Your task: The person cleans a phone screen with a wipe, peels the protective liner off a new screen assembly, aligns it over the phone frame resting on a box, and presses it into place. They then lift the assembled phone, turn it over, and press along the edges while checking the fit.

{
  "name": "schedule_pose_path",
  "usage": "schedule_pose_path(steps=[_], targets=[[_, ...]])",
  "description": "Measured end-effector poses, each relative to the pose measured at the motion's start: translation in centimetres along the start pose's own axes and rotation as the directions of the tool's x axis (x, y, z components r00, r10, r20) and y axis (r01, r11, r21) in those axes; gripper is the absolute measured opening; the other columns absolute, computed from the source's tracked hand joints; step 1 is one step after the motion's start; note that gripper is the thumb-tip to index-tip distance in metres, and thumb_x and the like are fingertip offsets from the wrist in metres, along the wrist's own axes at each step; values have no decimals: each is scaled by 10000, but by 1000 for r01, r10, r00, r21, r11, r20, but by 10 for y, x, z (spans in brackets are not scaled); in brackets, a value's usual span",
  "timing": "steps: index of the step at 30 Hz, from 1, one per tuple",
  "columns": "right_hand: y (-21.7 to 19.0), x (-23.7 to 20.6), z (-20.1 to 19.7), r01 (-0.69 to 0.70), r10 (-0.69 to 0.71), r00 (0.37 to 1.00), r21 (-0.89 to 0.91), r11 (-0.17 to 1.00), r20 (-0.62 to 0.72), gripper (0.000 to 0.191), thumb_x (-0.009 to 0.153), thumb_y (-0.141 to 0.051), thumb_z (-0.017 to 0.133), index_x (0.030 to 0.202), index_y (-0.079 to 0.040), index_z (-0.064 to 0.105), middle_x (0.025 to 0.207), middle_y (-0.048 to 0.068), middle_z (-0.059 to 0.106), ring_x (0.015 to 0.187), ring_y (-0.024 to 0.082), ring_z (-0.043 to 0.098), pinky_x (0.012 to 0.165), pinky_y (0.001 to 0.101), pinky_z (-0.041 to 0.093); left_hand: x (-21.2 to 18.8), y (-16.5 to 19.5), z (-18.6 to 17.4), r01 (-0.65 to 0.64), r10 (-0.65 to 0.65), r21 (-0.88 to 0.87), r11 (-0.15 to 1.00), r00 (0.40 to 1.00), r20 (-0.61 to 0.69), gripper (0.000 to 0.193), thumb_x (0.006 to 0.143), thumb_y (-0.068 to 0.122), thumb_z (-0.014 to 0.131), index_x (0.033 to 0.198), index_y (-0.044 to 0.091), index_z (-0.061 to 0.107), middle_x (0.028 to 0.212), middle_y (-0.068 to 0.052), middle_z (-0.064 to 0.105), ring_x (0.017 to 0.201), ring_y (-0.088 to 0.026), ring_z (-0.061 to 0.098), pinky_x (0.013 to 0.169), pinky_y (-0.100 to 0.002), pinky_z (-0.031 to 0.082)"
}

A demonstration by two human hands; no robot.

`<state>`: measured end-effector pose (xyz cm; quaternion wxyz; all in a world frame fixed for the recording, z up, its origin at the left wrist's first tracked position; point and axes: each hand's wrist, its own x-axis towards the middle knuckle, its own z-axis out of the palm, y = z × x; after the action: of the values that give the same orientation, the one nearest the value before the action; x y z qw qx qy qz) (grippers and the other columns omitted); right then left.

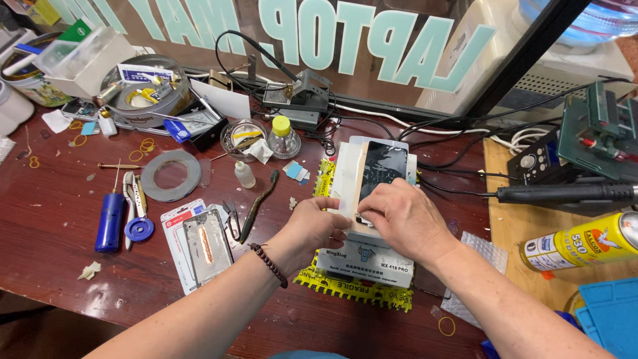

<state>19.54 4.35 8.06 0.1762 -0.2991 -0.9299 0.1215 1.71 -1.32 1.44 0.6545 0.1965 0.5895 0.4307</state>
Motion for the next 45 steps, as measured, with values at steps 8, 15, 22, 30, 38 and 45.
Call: schedule_pose_path(steps=[8,15,22,30,38,45], targets=[[2,-4,1,-7,7,999,3,1000,40,83,787,-158,738,840,-137,798,826,10,726,792,251,631,754,389,537,4,-2,1,31,-30,-35,999,999,35,478,819,-6,728,1263,54,562,836,-67,672,660,-146,623,606,-317,581],[0,1,-4,-60,60,998,-22,998,35,89,790,-137,727,833,-132,805,827,9,746,800,244,642,778,386,540,2,-1,0,37,-36,-8,999,998,48,466,822,-1,735,1259,47,579,851,-69,687,667,-147,631,602,-311,577],[-16,-6,0,-47,47,996,0,999,70,104,791,-135,720,854,-140,803,834,3,737,803,250,632,752,385,539,0,1,-1,20,-20,0,1000,999,51,438,828,-5,726,1239,47,581,843,-73,668,660,-144,620,591,-303,573],[49,-24,-27,-479,591,796,731,486,128,134,911,-122,686,1008,-99,775,970,35,764,905,104,670,823,273,529,-4,2,-8,-37,39,-25,999,996,82,336,838,51,676,1169,27,621,859,-36,684,668,-148,637,628,-317,569],[124,-93,-68,-244,769,547,942,-232,331,296,998,-283,499,1166,-78,631,1174,84,729,1089,225,713,944,414,519,4,2,-9,1,0,-79,997,1000,7,242,949,242,662,1084,51,598,830,-42,601,645,-156,600,649,-346,562],[147,-116,-39,-129,594,744,938,-323,307,166,1084,-90,662,1229,-43,598,1129,117,685,986,204,650,853,364,543,17,6,-33,93,-108,-212,973,992,-59,215,982,215,617,1072,19,621,850,-45,623,699,-156,607,696,-348,583]])
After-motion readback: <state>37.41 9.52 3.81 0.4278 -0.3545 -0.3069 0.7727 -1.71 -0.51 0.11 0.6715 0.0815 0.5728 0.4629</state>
